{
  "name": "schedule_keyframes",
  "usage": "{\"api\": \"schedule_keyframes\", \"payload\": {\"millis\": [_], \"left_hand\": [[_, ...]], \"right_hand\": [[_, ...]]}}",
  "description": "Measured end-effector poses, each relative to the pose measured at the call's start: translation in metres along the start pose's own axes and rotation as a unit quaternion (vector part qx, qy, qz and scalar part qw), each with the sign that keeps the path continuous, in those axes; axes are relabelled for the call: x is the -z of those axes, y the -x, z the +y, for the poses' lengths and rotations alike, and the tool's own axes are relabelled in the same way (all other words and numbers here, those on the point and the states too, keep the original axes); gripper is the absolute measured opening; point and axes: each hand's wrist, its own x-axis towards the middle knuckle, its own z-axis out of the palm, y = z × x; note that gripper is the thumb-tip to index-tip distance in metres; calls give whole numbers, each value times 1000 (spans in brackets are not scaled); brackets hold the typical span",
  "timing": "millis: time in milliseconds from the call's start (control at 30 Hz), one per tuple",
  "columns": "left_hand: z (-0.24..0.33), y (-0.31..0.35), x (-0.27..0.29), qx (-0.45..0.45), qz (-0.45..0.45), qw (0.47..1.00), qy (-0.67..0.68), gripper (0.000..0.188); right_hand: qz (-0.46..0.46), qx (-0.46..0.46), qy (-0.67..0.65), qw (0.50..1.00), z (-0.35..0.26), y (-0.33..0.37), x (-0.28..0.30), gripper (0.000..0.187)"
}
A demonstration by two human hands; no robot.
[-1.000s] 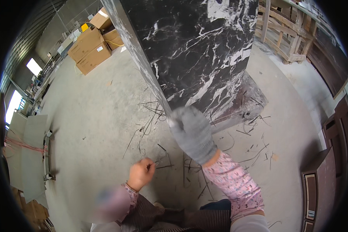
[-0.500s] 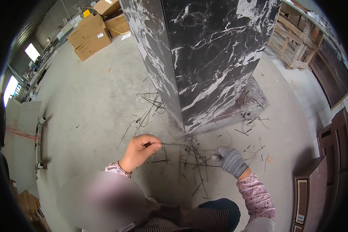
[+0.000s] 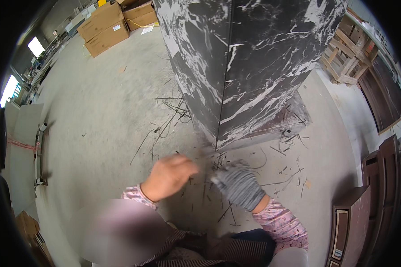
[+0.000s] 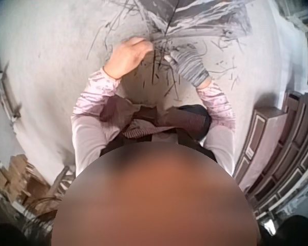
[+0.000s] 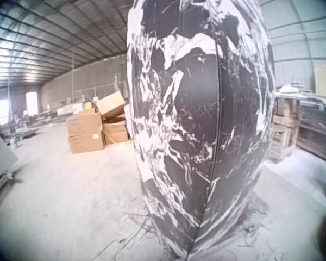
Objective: The person peels protective film from a large black-and-white marble slab in a workshop. They work along the edges and corners, removing strips of film by hand and occasionally repositioning the slab to access different sides.
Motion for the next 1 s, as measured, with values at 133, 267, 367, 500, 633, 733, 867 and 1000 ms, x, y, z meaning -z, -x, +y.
{"api": "schedule_keyframes", "payload": {"millis": [133, 267, 367, 500, 633, 733, 867, 1000], "left_hand": [[-42, 3, 15, 113, 34, 979, 166, 6], [-49, 0, 9, 204, 42, 935, 286, 5], [-44, -8, 6, 231, 39, 906, 353, 6], [-47, -15, -1, 221, 47, 873, 433, 6], [-44, -24, -10, 209, 54, 861, 461, 6], [-41, -34, -19, 193, 51, 849, 489, 5], [-38, -50, -20, 167, 50, 858, 484, 3], [-37, -68, -25, 121, 89, 894, 422, 4]], "right_hand": [[67, -44, 107, 991, 42, 38, -36, 26], [-141, -246, -135, 949, 45, 32, -3, 42], [-24, -97, 86, 991, 46, 31, -5, 45], [36, 41, 0, 998, 49, 26, 9, 47], [14, -108, -153, 982, 32, 8, 45, 48], [220, -98, -185, 953, 6, -13, 59, 33], [281, -115, -242, 922, -10, -27, 72, 25], [302, -99, -162, 934, -8, -31, 77, 21]]}}
